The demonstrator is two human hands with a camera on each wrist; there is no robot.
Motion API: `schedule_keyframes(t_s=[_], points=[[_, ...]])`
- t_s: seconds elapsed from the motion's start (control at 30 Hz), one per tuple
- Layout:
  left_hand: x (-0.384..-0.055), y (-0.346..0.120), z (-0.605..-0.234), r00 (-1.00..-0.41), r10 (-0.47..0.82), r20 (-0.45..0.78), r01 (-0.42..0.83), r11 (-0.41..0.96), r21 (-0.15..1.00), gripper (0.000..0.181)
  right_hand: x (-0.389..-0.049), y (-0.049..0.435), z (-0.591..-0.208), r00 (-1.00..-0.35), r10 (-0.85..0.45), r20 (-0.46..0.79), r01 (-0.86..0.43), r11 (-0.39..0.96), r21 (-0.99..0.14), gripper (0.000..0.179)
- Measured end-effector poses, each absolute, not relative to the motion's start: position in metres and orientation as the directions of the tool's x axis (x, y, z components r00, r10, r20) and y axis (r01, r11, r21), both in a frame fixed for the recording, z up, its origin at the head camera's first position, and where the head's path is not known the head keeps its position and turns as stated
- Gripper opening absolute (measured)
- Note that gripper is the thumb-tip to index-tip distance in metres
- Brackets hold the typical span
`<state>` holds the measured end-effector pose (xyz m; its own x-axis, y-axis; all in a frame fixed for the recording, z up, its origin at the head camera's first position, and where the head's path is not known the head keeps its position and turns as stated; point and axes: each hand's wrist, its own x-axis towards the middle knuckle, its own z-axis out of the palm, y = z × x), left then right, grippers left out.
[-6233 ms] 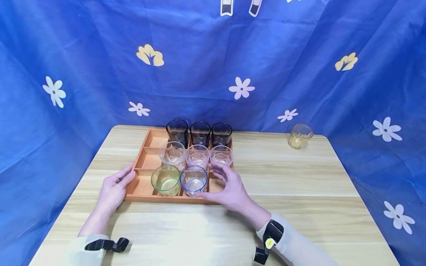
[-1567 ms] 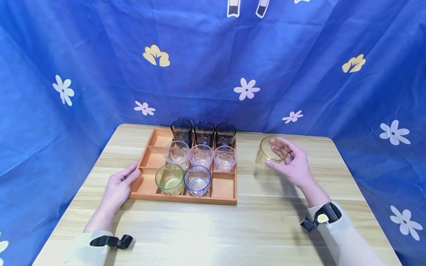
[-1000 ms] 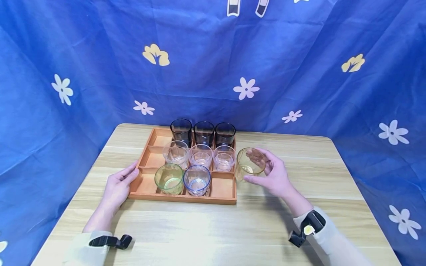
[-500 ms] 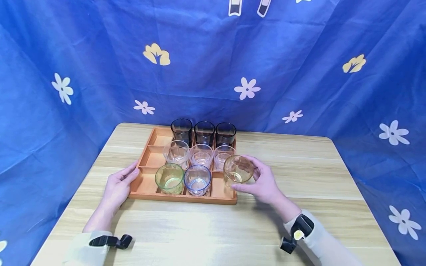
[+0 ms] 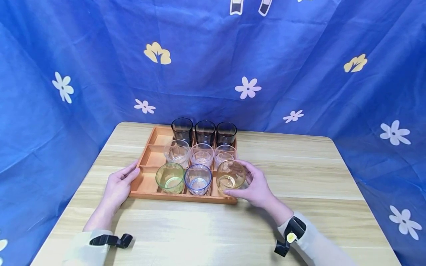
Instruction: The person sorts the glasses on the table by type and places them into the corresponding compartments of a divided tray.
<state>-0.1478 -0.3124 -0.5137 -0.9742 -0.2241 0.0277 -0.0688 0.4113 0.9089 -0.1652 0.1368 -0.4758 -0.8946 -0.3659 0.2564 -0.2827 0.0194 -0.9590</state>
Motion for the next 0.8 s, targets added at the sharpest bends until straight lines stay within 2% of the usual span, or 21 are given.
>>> schedule_keyframes(t_s=[0.33, 0.8], points=[[-0.149, -0.313, -0.516, -0.975, -0.223, 0.025, -0.071, 0.413, 0.908, 0.052, -0.164, 0.127, -0.497, -0.89, -0.375, 0.258, -0.295, 0.043, -0.955, 0.098], [-0.149, -0.312, -0.516, -0.974, -0.225, 0.032, -0.066, 0.415, 0.908, 0.053, -0.162, 0.122, -0.504, -0.893, -0.359, 0.273, -0.347, 0.162, -0.924, 0.104]])
